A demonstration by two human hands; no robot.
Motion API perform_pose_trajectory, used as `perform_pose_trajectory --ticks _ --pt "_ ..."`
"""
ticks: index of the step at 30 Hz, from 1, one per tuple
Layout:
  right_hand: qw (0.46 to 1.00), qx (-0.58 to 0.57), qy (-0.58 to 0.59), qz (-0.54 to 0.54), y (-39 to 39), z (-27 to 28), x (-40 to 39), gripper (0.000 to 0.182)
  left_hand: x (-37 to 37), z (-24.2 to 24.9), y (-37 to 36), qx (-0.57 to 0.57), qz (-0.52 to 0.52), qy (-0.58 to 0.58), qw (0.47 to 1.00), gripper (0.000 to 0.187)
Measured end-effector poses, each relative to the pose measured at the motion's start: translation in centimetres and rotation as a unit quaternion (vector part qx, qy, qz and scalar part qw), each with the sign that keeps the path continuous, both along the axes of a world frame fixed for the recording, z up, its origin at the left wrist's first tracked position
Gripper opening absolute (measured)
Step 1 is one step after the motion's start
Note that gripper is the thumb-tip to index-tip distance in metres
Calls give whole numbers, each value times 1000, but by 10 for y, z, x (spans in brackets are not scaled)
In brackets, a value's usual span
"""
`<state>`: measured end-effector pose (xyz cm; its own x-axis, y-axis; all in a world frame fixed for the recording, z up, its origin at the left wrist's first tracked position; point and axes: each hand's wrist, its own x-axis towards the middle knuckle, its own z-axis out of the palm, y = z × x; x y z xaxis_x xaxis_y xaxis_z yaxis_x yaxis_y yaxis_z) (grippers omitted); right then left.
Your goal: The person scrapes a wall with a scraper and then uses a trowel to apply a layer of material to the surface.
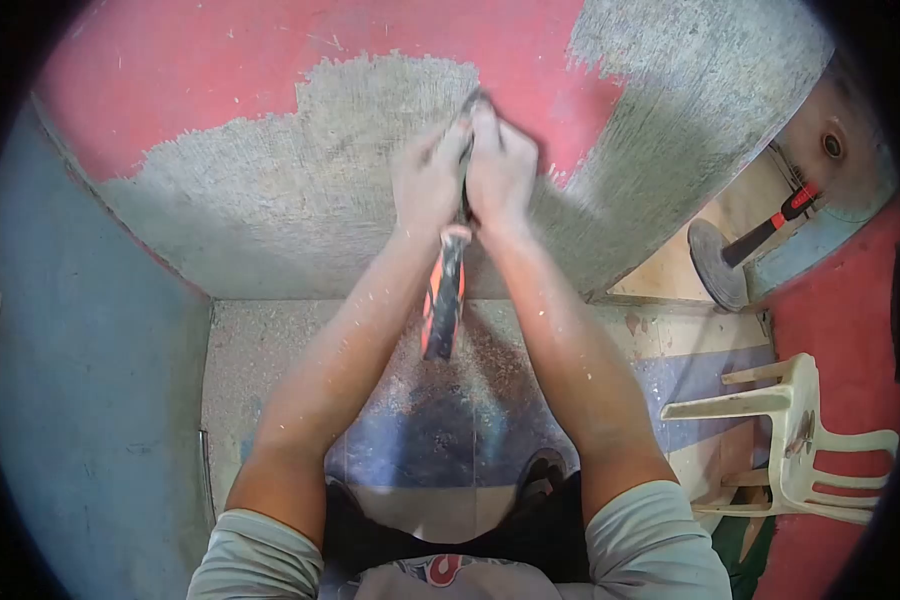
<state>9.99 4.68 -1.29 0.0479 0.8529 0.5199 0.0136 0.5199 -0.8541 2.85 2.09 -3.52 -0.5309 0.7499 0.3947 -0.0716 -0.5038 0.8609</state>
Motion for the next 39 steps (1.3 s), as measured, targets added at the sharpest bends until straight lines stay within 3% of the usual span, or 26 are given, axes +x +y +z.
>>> perform_pose_trajectory --ticks 2,5,6,9,13,18,21,22,25,29,32,36,39 --pt "997 -59 38 24 -3 25 -3 45 -3 28 -1 13 -57 -56 997 28" --pt "999 -39 21 7 -4 15 -5 45 -4 27 -9 -37 -50 -35 997 28" --pt "1000 -23 -4 -15 -4 6 -4 46 0 13 -7 4 -22 -42 999 28" --pt "999 -18 -16 -27 -12 -36 -3 46 2 -30 -15 -63 1 -20 998 27" --pt "994 -101 -35 -13 -10 -38 0 47 6 -26 -18 -51 -24 -60 997 26" --pt "996 -74 -35 -33 -10 -40 -2 45 8 -24 -21 -61 -34 -85 994 26" --pt "997 -7 -63 -53 -4 -64 -1 45 1 -60 -9 -26 43 56 997 25" --pt "995 -41 -83 -40 -6 -71 2 44 6 -71 -9 -37 22 -10 999 26" --pt "996 -70 -59 -20 -13 -80 6 44 15 -84 -14 -47 19 -56 997 26" --pt "995 23 -77 -51 1 -28 5 47 7 -31 -3 -16 24 2 1000 28" --pt "998 -46 -38 -9 3 4 3 47 8 16 -12 -29 -49 -68 996 29" --pt "999 3 -44 -16 -3 -31 2 47 2 -28 -8 -24 -12 -13 1000 31" --pt "998 -41 -45 -23 -10 -84 0 47 5 -85 -13 -48 6 -27 998 30"
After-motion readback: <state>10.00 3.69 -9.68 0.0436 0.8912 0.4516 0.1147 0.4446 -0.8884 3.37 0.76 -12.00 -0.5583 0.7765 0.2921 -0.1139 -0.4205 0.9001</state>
